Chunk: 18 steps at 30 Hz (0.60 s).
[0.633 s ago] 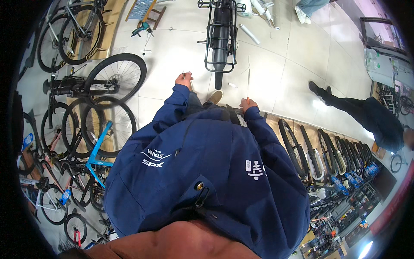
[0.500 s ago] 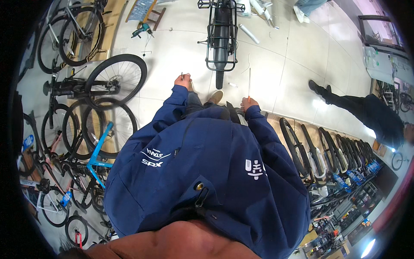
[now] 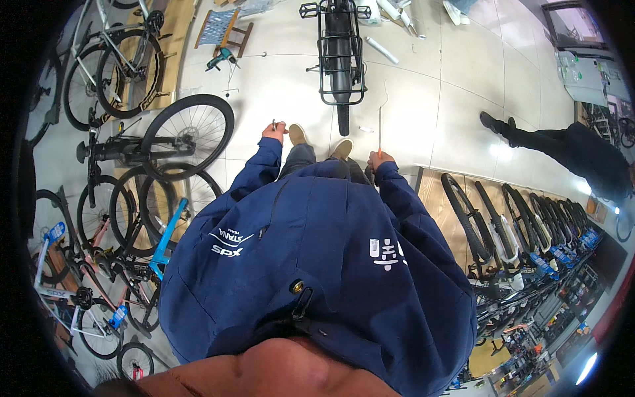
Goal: The person attaches a rear rack to a bicycle, secures it with a screwdriver, and then unpacks a mudguard from plastic packaging. The person positions the mudguard near the rear wheel but does not complete its installation.
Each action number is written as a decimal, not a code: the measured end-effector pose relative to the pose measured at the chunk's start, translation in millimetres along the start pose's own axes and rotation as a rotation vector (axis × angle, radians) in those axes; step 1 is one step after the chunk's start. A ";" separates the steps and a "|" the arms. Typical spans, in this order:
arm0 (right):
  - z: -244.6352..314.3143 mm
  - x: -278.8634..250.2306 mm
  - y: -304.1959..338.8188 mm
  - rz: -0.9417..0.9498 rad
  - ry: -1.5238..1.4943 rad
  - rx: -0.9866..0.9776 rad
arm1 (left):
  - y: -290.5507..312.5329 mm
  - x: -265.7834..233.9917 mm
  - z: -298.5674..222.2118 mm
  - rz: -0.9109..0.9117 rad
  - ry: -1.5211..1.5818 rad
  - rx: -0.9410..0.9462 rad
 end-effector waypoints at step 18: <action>96.7 68.4 26.3 0.008 -0.054 -0.539 | -65.8 -82.0 14.9 -0.203 -0.028 0.127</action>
Point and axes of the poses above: each hand's wrist, its own y-axis away from the middle knuckle, its own x-axis out of the palm, z = x × y, the point moved 8 cm from there along -y, towards the middle knuckle, and after that the axes turned 11 degrees about -y, right-handed, at the moved point
